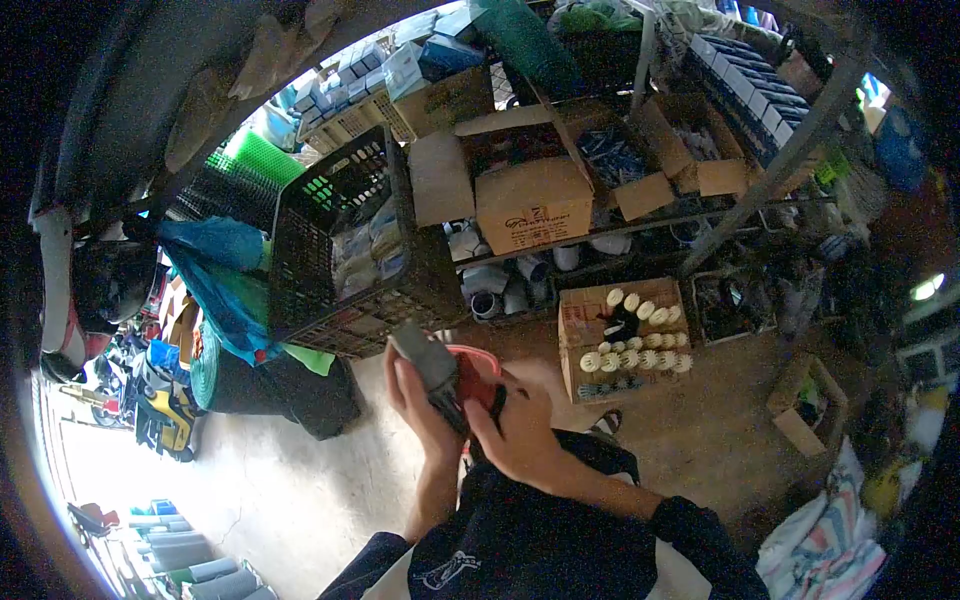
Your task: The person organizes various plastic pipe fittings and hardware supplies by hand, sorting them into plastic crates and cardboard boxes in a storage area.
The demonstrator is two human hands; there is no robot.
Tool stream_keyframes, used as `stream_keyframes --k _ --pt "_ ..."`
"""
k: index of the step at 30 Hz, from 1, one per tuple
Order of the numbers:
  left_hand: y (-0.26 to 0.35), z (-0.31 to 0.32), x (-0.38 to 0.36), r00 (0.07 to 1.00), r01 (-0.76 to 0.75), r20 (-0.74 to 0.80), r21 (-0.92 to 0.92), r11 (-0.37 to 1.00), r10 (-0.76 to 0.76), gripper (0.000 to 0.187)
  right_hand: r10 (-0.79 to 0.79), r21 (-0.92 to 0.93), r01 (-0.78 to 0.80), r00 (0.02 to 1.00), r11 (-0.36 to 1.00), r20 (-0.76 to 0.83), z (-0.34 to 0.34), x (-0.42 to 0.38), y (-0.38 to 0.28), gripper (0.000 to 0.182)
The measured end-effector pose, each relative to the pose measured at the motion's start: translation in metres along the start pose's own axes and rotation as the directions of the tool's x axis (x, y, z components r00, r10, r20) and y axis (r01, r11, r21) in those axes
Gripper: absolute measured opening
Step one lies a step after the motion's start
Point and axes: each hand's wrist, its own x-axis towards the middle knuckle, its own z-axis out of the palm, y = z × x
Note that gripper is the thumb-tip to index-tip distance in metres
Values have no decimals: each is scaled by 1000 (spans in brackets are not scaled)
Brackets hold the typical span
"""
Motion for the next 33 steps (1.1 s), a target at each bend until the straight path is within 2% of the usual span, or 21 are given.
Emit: stream_keyframes --k 1,2,3,6,7,10,13,14,15,16,19,20,21,23,24,25,26,27,30,31,33 --pt "8 -6 8 998 51 36 -35 998 -49 48 5 -57 6 980 998 199 -6 -9 1 42" --pt "13 -9 13 993 102 73 -67 993 -97 47 -15 -33 22 981 999 192 -5 -11 1 47" --pt "12 -10 14 989 59 134 39 997 -64 56 -38 -9 41 982 999 185 -4 -11 1 52" --pt "-3 -1 -6 982 142 136 -72 987 -131 59 -186 -65 198 970 978 157 -3 3 -1 64" --pt "3 1 -10 960 127 260 -91 988 -100 60 -248 -110 265 957 958 150 -5 13 -3 68" --pt "-14 -7 -13 938 243 291 -173 955 -186 56 -293 -103 316 937 943 190 -20 37 -24 63" --pt "-8 -13 -18 923 54 375 91 994 -84 54 -1 215 -40 982 976 189 -27 51 -40 60" --pt "1 -13 -18 902 -5 426 154 988 -62 54 153 322 -236 953 917 263 -28 56 -32 59" --pt "15 -12 -16 864 -178 504 280 943 13 54 289 406 -424 890 809 353 -28 60 -17 57" --pt "19 -7 -16 879 -196 475 270 943 46 59 395 461 -591 798 661 456 -28 62 -10 56" --pt "24 7 -15 911 -253 384 236 938 149 74 78 362 -173 962 916 261 -15 51 -8 59" --pt "28 12 -12 954 -154 287 226 962 85 69 -39 294 -24 978 955 206 -11 45 -9 60" --pt "32 17 -10 982 -58 185 197 979 21 64 22 296 -109 959 949 283 -16 38 -19 68" --pt "20 2 3 998 4 64 317 948 -26 59 -179 20 180 948 984 265 -10 25 -17 73" --pt "26 3 3 993 63 76 274 960 -87 61 -278 -115 319 919 941 278 -6 18 -14 76" --pt "38 8 5 985 120 94 234 965 -145 62 -273 -109 326 900 939 340 -2 10 -8 79" --pt "45 10 7 973 174 117 194 966 -199 64 -305 -90 345 903 934 302 -2 8 -5 78" --pt "27 -1 10 975 96 169 260 961 -143 65 -334 -74 364 905 928 262 -3 7 -3 77" --pt "17 -4 -12 911 90 384 171 981 -150 63 -378 -23 383 918 923 121 -15 23 -18 73" --pt "17 -6 -16 893 12 433 254 967 -124 59 -380 -6 381 922 924 67 -20 32 -26 72" --pt "25 0 -22 913 -10 400 230 973 -85 58 -298 72 292 951 954 86 -25 44 -33 70"
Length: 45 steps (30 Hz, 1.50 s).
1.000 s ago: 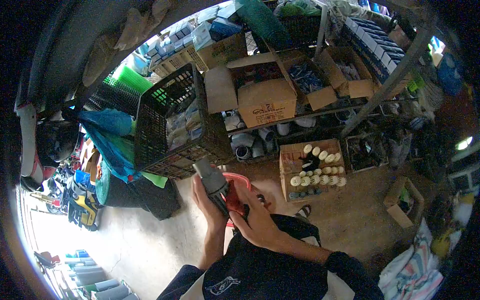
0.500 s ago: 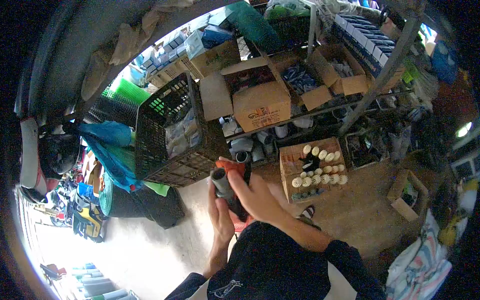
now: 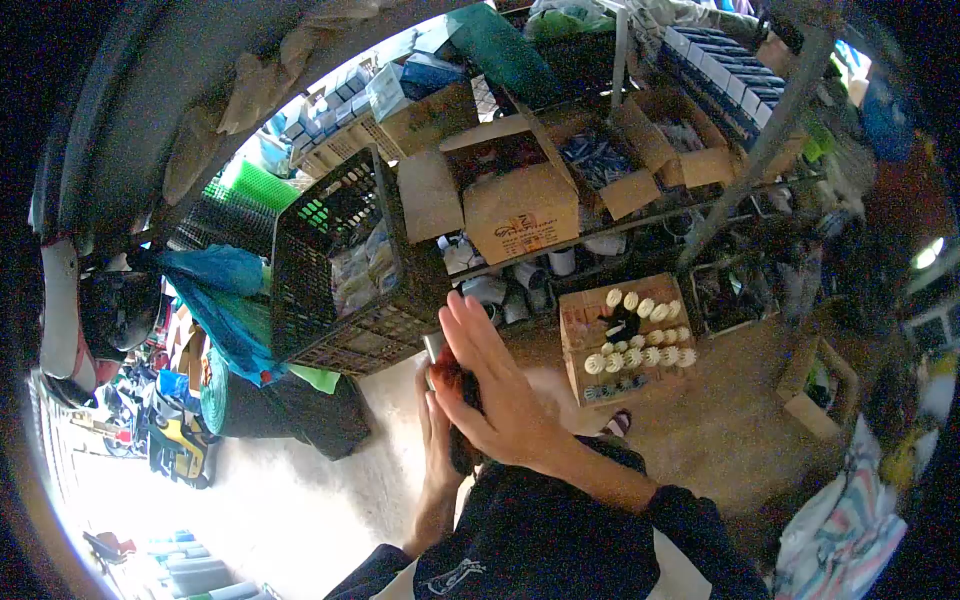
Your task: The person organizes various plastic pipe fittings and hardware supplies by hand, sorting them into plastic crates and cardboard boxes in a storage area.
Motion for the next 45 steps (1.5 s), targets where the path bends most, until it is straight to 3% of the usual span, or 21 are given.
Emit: stream_keyframes --k 4,5,6,9,11,13,15,16,18,19,20,24,28,29,31,32,35,37,39,42,45 --pt "0 -3 18 977 -80 -200 8 997 80 53 38 90 -48 994 995 105 15 -17 4 69" --pt "22 -1 20 954 -3 -299 17 1000 8 56 24 87 -36 990 996 138 21 -28 4 69" --pt "33 -7 24 938 119 -309 -147 982 -160 58 47 67 -63 976 996 211 26 -42 4 68" --pt "16 -14 22 952 22 -296 -190 982 -79 60 29 -28 -25 986 999 164 33 -51 3 71" --pt "6 3 9 941 -98 -309 153 983 141 59 110 39 -113 991 993 74 20 -33 -2 67" --pt "-31 0 -5 983 8 -179 -177 984 -40 60 222 176 -221 975 959 12 5 -10 -13 64" --pt "-23 19 -17 992 -69 -110 -18 997 66 72 319 334 -299 948 894 -5 -4 9 -8 61" --pt "-14 22 -24 992 42 -116 -10 999 -43 73 380 387 -370 923 845 52 -12 15 -10 61" --pt "-32 14 -26 961 -71 -191 523 850 198 70 266 446 -245 964 861 17 2 0 13 63" --pt "-46 3 -8 981 41 -195 119 992 -18 65 291 402 -277 956 873 29 6 -12 13 67" --pt "-60 -8 9 954 169 -190 -302 938 -233 60 286 288 -303 953 908 101 7 -23 6 70" --pt "17 5 21 907 -96 -419 -281 955 -32 56 242 235 -288 948 928 204 24 -59 3 76" --pt "1 0 12 942 40 -334 68 997 -15 57 193 193 -211 975 958 110 14 -37 -2 74" --pt "13 5 7 943 189 -273 -32 981 -190 62 233 209 -247 968 946 89 9 -28 -6 72" --pt "-26 -3 -7 970 152 -198 33 988 -142 67 312 246 -314 949 917 48 -1 -9 -13 68" --pt "7 15 -8 991 -85 -100 64 994 91 67 360 310 -357 932 881 51 -10 3 -19 67" --pt "10 13 -12 996 29 -86 250 968 -7 58 320 390 -283 947 876 -30 -9 14 8 65" --pt "7 5 -3 995 -24 -88 143 989 37 56 289 532 -203 954 822 -82 9 -3 24 65" --pt "9 10 10 989 6 -147 -155 988 -29 54 334 331 -330 941 884 47 15 -23 7 73" --pt "20 4 25 990 -25 -142 -2 1000 25 54 235 259 -228 972 939 5 30 -45 11 77" --pt "13 6 17 997 -62 -48 -46 997 59 56 231 229 -224 973 947 -5 10 -33 6 76"
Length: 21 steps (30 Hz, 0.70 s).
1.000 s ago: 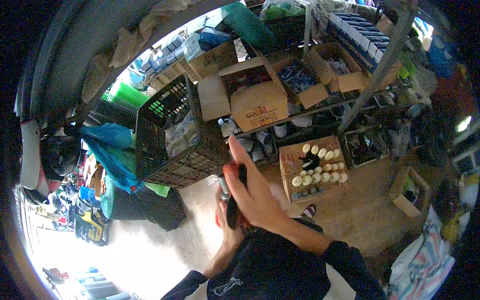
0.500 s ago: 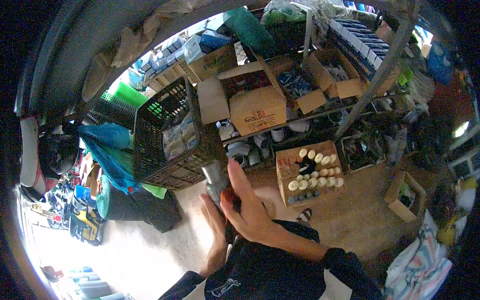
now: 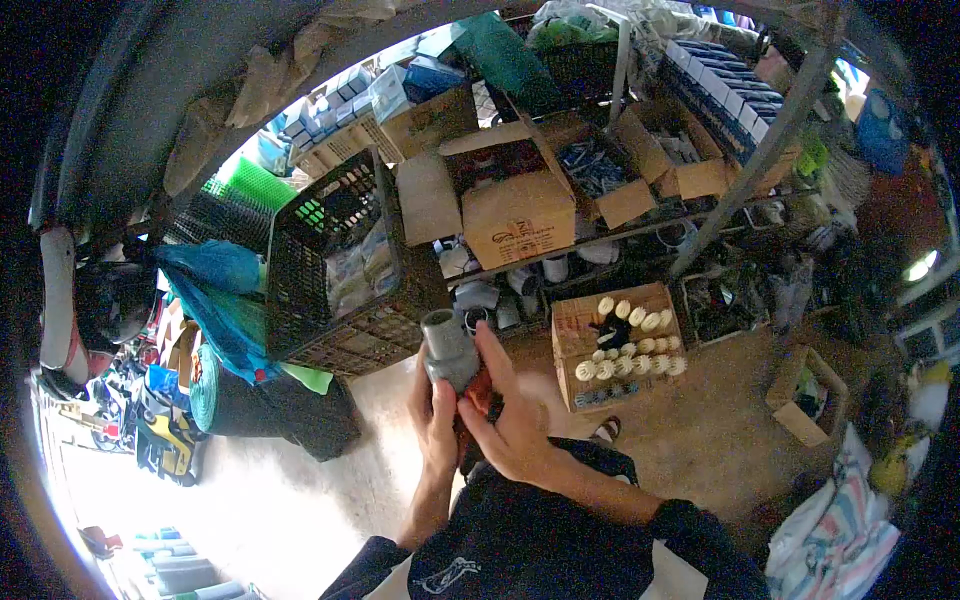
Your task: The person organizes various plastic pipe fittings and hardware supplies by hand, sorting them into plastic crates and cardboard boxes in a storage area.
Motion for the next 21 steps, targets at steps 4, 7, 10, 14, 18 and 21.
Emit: stream_keyframes --k 4,7,10,14,18,21 --pt "-7 -5 -17 990 -59 143 287 956 18 60 -44 83 48 998 995 -53 -23 32 -13 63" --pt "-8 -10 -22 973 -171 215 396 902 90 68 119 471 -102 993 876 -6 -21 39 -2 54" --pt "-17 -11 -12 988 -131 120 317 939 97 67 239 606 -237 968 759 80 -9 29 21 55" --pt "-22 -2 -3 977 143 -127 -194 970 -169 63 54 64 -59 995 996 81 5 5 4 74" --pt "-12 0 15 969 148 -156 -259 954 -193 58 -16 -178 39 991 983 131 5 -13 15 76" --pt "-18 2 10 978 119 -157 -102 988 -135 56 -27 -197 47 995 979 101 5 -9 22 71"
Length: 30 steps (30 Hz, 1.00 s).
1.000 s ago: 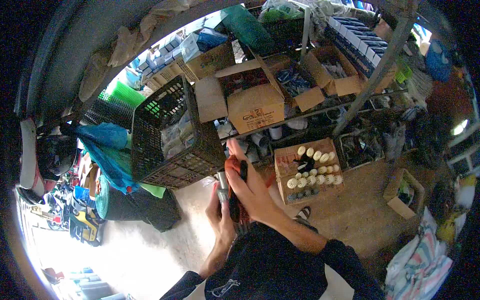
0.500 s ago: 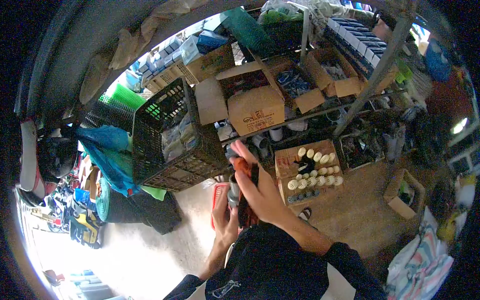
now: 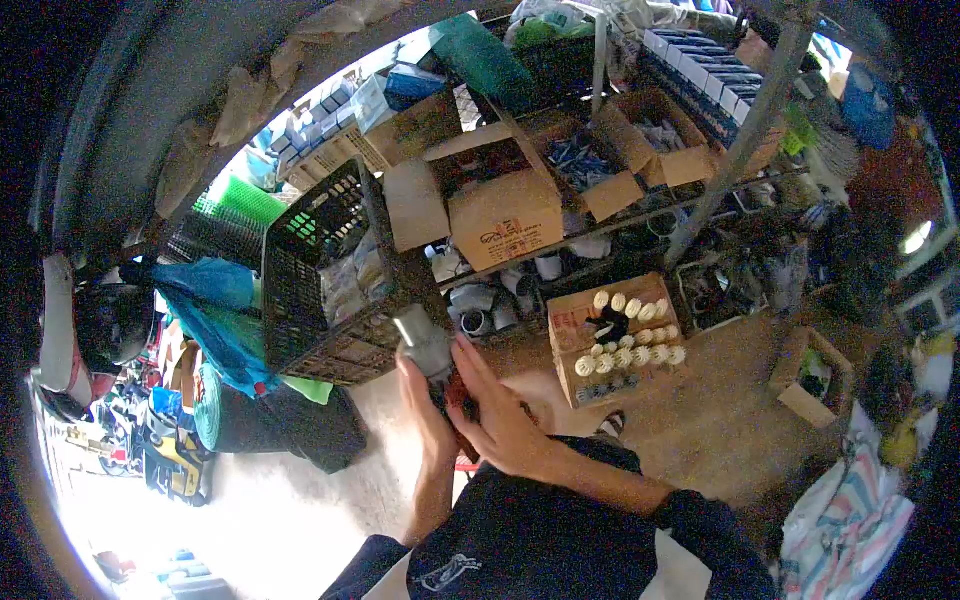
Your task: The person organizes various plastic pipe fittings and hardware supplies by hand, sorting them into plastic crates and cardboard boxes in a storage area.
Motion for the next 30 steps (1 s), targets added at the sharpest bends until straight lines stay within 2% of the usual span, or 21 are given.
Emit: stream_keyframes --k 1,2,3,5,6,8,9,10,12,13,15,16,17,19,21,23,24,25,26,28,30 --pt "0 4 -6 1000 -16 21 20 1000 16 56 -8 25 9 999 1000 -31 -7 18 -4 69" --pt "-12 -3 -10 998 34 56 -23 999 -32 58 -20 53 24 997 998 -70 -14 35 -7 68" --pt "-5 2 -22 988 -33 151 64 997 23 62 -6 87 13 997 996 -79 -18 44 -11 66" --pt "-14 0 -21 992 -47 125 140 989 29 60 18 145 -6 997 989 -80 -24 57 -16 63" --pt "-10 0 -21 986 -99 149 153 983 77 60 -39 60 46 993 997 -108 -20 56 -17 68" --pt "-6 -2 -5 992 32 125 -35 999 -27 59 -102 -147 96 994 984 -32 -13 36 -18 77" --pt "-6 1 3 998 36 57 -112 993 -30 59 -131 -248 129 991 960 10 -11 26 -17 81" --pt "1 2 7 998 43 50 -112 993 -38 59 -114 -227 128 991 965 74 -10 17 -15 84" --pt "-4 -7 23 996 85 1 -267 960 -88 60 -82 -184 119 977 976 196 -9 2 -6 88" --pt "-4 -7 20 993 111 4 -270 957 -114 60 -66 -165 110 966 980 251 -9 -1 -4 90" --pt "-9 -8 4 985 167 12 -274 947 -170 60 -72 -117 92 983 989 167 -14 10 -6 84" --pt "-26 -8 1 993 117 10 -190 975 -117 60 -76 -93 88 989 992 124 -18 19 -7 82" --pt "-48 -9 -1 992 119 -13 -199 973 -124 64 -91 -87 94 995 992 46 -21 30 -8 77" --pt "-40 -9 -3 997 73 40 -61 995 -71 64 -110 -74 102 987 992 -116 -27 52 -12 68" --pt "-26 -6 -8 994 19 103 69 997 -26 64 26 149 -7 992 989 -126 -30 51 -8 62" --pt "-18 -3 -5 985 -58 170 188 981 26 65 138 408 -92 987 908 -85 -19 40 6 62" --pt "-24 -7 -1 989 -121 97 83 989 113 61 155 348 -144 988 926 -6 -23 30 -2 64" --pt "-31 -16 1 991 -119 74 77 990 113 57 170 224 -174 985 959 39 -24 20 -6 66" --pt "-32 -19 6 997 -70 21 -30 997 71 55 193 97 -200 978 975 81 -22 7 -7 68" --pt "-24 -18 13 998 -60 -28 -69 996 58 53 68 9 -70 992 998 106 -12 -11 3 76" --pt "-5 -7 12 991 -130 -22 64 990 131 52 93 18 -95 992 995 85 -19 -3 -5 77"
